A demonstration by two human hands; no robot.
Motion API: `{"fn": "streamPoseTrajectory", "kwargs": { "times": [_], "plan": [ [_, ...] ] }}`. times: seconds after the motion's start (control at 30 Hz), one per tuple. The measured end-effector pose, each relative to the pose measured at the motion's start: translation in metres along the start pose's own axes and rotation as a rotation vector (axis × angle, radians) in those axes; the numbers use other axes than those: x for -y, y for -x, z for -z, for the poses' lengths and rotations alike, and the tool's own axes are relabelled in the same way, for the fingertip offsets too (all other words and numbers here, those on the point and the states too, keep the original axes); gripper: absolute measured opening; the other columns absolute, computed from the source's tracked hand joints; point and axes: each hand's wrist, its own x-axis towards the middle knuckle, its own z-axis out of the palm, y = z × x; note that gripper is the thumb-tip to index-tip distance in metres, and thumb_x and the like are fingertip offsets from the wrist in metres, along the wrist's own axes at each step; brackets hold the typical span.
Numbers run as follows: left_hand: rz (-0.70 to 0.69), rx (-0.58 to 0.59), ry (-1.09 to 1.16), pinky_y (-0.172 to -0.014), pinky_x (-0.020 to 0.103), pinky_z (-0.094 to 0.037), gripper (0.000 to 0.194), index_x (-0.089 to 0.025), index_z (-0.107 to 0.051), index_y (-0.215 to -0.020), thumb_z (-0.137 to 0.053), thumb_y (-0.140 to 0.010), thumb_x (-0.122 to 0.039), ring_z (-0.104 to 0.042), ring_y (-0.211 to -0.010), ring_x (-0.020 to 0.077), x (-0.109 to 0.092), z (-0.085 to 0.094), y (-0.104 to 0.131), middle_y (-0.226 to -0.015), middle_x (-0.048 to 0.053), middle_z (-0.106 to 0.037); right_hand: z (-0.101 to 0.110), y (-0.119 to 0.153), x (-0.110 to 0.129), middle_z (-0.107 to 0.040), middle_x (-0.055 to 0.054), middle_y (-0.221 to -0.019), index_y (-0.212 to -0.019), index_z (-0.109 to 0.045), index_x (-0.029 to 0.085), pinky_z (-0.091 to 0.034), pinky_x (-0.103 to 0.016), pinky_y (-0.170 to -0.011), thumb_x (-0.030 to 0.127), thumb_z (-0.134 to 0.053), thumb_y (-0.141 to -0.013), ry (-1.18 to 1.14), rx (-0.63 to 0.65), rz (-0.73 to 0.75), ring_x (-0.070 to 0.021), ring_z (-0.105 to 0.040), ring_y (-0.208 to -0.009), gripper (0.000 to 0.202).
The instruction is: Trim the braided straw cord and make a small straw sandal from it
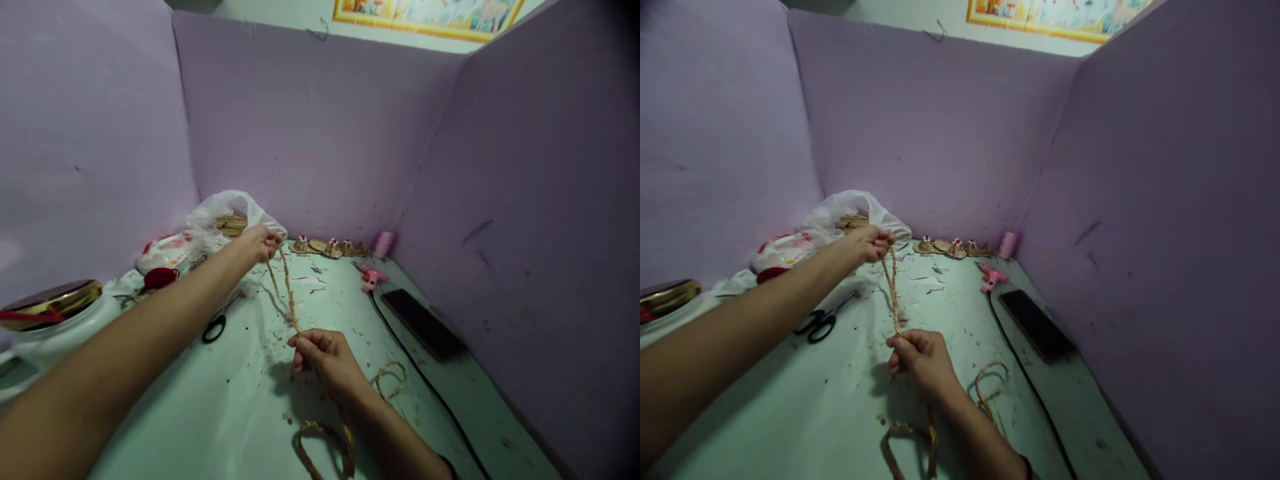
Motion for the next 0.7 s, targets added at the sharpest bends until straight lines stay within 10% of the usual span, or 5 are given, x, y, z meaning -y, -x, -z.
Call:
{"fn": "streamPoseTrajectory", "kwargs": {
  "times": [0.13,0.27,0.47,0.7],
  "plan": [
    [-0.190,-0.124,-0.296,-0.035,0.014,-0.031,0.019,-0.013,-0.053,-0.083,-0.038,-0.087,-0.024,-0.042,-0.039,0.0045,-0.037,-0.032,-0.026,-0.058,0.000,-0.052,0.002,-0.003,0.005,-0.059,0.002,-0.053,-0.076,-0.065,0.012,-0.041,-0.020,-0.048,0.039,-0.070,-0.061,-0.107,-0.050,0.036,-0.0077,-0.053,-0.044,0.031],
    [-0.280,-0.164,-0.651,-0.034,0.015,-0.029,0.021,-0.015,-0.050,-0.069,-0.043,-0.082,-0.031,-0.040,-0.034,0.0062,-0.022,-0.033,-0.030,-0.047,0.001,-0.049,0.005,-0.007,0.003,-0.060,0.001,-0.052,-0.075,-0.063,0.010,-0.041,-0.020,-0.045,0.035,-0.073,-0.056,-0.181,-0.124,-0.006,-0.0069,-0.052,-0.040,0.032],
    [-0.273,-0.284,-1.317,-0.053,0.027,-0.040,0.008,-0.016,-0.053,-0.058,-0.060,-0.057,-0.017,-0.057,-0.057,0.0205,0.039,0.040,0.010,-0.050,0.005,-0.054,0.008,-0.011,0.000,-0.064,-0.002,-0.055,-0.073,-0.060,0.011,-0.043,-0.021,-0.043,0.033,-0.077,-0.049,-0.288,-0.182,-0.086,-0.0081,-0.054,-0.040,0.037],
    [-0.175,-0.277,-1.891,-0.060,0.031,-0.039,0.023,-0.016,-0.061,-0.072,-0.051,-0.051,-0.016,-0.058,-0.075,0.0279,0.055,0.124,0.085,-0.072,0.011,-0.062,0.005,-0.008,0.001,-0.063,-0.002,-0.057,-0.067,-0.060,0.011,-0.044,-0.021,-0.044,0.028,-0.078,-0.048,-0.277,-0.187,-0.147,-0.0076,-0.053,-0.042,0.031]
  ]
}}
